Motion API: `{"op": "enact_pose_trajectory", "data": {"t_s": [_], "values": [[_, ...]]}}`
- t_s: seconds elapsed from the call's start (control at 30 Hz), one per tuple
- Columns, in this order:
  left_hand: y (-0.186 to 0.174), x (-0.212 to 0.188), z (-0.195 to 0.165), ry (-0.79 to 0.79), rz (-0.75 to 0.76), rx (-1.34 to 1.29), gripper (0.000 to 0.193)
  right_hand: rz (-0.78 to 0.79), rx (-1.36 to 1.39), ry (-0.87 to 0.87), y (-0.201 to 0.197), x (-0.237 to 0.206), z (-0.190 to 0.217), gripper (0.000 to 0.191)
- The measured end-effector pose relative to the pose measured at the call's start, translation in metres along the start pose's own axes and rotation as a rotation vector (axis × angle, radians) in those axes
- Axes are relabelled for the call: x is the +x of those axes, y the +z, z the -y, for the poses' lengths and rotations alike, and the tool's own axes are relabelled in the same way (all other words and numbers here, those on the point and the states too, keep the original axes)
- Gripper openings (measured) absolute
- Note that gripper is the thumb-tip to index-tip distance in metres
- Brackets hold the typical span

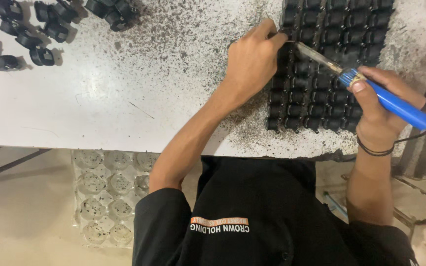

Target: The person arranges small black components with wire leads into a slotted rack on the workbench, then uses a soldering iron to solder the wire terminals on each component, working through the rack one component at a time.

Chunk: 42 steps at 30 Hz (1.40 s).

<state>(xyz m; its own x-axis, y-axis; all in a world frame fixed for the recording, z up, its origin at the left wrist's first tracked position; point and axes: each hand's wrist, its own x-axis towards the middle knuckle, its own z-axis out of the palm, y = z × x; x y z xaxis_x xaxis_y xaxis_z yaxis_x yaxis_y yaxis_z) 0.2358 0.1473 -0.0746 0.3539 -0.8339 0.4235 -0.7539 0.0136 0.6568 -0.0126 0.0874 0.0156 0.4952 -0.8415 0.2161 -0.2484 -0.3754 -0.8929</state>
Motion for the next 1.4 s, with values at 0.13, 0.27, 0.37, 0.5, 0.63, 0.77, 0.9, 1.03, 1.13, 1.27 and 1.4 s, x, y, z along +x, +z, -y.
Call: {"op": "enact_pose_trajectory", "data": {"t_s": [0.13,0.27,0.37,0.5,0.63,0.77,0.9,1.03,1.13,1.27,1.4], "values": [[0.009,-0.003,0.003,-0.017,0.056,0.034,0.020,0.045,-0.113,-0.032,-0.003,0.003,-0.003,0.027],[0.015,-0.002,0.001,0.023,0.073,0.028,0.018,0.138,-0.206,-0.112,-0.009,0.014,-0.001,0.022],[0.019,0.001,-0.001,0.025,0.080,0.041,0.023,0.241,-0.330,-0.272,-0.014,0.024,0.009,0.019],[0.021,0.002,-0.002,0.020,0.082,0.027,0.027,0.260,-0.384,-0.226,-0.012,0.029,0.023,0.018],[0.022,-0.002,-0.001,0.008,0.066,-0.011,0.021,0.263,-0.337,-0.191,-0.008,0.033,0.029,0.019],[0.027,-0.002,0.001,-0.013,0.021,-0.081,0.015,0.261,-0.349,-0.240,-0.007,0.034,0.030,0.016],[0.011,0.007,-0.010,-0.076,0.050,-0.133,0.010,0.204,-0.350,-0.177,-0.009,0.034,0.032,0.018],[-0.047,0.010,-0.040,-0.049,0.120,-0.053,0.017,0.046,-0.014,-0.063,-0.006,0.032,0.031,0.022],[-0.090,0.012,-0.056,0.118,-0.112,-0.167,0.024,0.020,0.066,0.013,0.002,0.028,0.027,0.023],[-0.081,0.032,-0.051,0.182,-0.328,-0.182,0.027,0.056,-0.023,-0.043,0.003,0.028,0.022,0.021],[-0.034,0.031,-0.025,0.071,-0.118,0.038,0.036,0.064,-0.118,-0.069,-0.003,0.027,0.020,0.023]]}}
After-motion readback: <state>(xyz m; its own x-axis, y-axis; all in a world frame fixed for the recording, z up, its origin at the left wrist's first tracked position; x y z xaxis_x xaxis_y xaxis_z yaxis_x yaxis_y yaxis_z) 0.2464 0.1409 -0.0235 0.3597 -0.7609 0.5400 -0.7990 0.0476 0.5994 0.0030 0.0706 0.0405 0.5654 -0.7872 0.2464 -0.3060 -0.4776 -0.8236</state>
